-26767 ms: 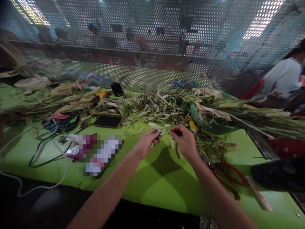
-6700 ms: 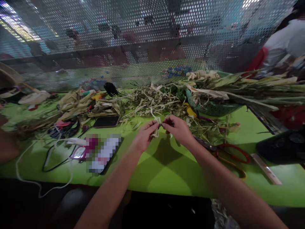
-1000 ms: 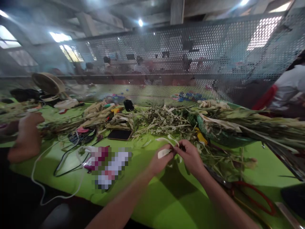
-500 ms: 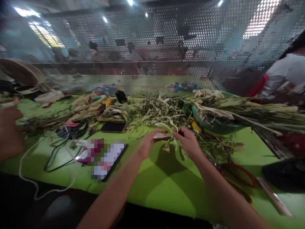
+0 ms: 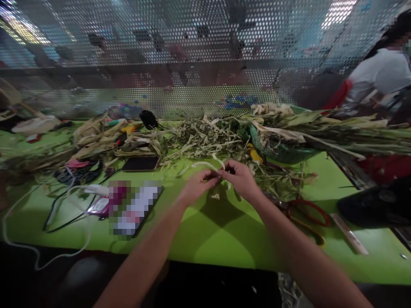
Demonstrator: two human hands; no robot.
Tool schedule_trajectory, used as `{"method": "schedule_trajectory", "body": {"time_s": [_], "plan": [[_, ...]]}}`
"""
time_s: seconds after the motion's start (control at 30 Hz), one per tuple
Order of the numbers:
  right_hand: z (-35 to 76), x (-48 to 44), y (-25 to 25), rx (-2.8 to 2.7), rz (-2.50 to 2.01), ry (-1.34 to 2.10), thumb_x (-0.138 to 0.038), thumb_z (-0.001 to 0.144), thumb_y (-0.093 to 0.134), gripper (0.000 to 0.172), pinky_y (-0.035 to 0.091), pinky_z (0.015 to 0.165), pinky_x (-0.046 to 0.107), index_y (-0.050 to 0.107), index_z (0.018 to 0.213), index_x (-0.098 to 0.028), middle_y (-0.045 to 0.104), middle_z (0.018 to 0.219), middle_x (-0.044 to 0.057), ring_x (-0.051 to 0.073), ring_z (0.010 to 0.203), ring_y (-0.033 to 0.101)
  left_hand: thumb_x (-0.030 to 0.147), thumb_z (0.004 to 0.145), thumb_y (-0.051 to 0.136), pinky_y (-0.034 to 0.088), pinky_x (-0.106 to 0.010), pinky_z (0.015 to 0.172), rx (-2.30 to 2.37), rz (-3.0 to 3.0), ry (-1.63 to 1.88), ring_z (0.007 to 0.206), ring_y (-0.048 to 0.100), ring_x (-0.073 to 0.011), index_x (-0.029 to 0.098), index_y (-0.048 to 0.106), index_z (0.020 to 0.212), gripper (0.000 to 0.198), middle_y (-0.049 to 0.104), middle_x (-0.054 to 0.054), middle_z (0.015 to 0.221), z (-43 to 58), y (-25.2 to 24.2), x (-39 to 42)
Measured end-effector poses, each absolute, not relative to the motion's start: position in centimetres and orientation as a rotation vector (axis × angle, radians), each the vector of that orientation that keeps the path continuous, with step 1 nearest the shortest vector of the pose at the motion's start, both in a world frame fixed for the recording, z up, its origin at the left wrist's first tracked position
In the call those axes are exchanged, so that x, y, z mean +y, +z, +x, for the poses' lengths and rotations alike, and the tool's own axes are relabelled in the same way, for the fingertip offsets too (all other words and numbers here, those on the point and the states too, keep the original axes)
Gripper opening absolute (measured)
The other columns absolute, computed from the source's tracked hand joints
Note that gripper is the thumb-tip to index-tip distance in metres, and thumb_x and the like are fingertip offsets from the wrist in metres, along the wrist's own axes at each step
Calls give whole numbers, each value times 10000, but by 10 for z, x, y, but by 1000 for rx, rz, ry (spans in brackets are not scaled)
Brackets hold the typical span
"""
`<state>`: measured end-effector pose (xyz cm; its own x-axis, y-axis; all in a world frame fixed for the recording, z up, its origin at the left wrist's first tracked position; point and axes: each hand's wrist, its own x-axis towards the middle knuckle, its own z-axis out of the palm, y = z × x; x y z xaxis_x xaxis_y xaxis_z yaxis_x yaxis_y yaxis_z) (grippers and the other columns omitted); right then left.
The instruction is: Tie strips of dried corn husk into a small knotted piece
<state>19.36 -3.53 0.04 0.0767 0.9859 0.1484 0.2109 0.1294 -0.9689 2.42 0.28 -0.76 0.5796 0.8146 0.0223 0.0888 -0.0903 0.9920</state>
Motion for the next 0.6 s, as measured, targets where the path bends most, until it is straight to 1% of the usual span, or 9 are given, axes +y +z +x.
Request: {"method": "schedule_trajectory", "body": {"time_s": [0.1, 0.13, 0.27, 0.37, 0.5, 0.6], "plan": [[193, -37, 4, -1310, -1269, 950, -431, 753, 729, 268, 431, 699, 287, 671, 875, -199, 645, 784, 6, 156, 732, 553, 293, 801, 654, 415, -273, 700, 777, 1529, 769, 714, 534, -126, 159, 652, 812, 134, 630, -16, 766, 25, -10, 3], [194, -37, 5, -1303, -1271, 950, -439, 755, 727, 277, 435, 705, 289, 670, 882, -200, 646, 792, 8, 157, 738, 557, 295, 807, 647, 408, -270, 695, 773, 1508, 787, 709, 524, -121, 162, 644, 813, 133, 617, -12, 761, 24, -11, 4], [196, -38, 12, -1383, -1330, 958, -475, 708, 763, 316, 416, 633, 277, 660, 775, -184, 626, 724, 11, 147, 675, 536, 337, 833, 634, 381, -260, 670, 786, 1408, 836, 699, 496, -111, 178, 627, 845, 160, 585, -6, 771, 23, -14, 4], [197, -36, 12, -1434, -1339, 919, -483, 684, 778, 338, 410, 599, 274, 661, 744, -172, 626, 691, 13, 138, 634, 522, 335, 826, 649, 357, -252, 651, 779, 1343, 899, 690, 471, -107, 180, 618, 819, 158, 553, 3, 747, 24, -14, 2], [198, -34, 7, -1481, -1331, 850, -489, 714, 751, 329, 424, 586, 273, 652, 732, -176, 623, 664, 3, 134, 611, 521, 308, 797, 672, 336, -239, 613, 732, 1244, 915, 647, 445, -92, 172, 610, 781, 150, 523, 19, 705, 26, -12, 0], [200, -33, 3, -1522, -1336, 764, -435, 763, 722, 264, 447, 607, 283, 654, 761, -180, 635, 685, 7, 146, 631, 551, 340, 795, 677, 321, -233, 580, 766, 1238, 871, 599, 418, -79, 173, 614, 792, 179, 517, 27, 689, 25, -13, 1]]}}
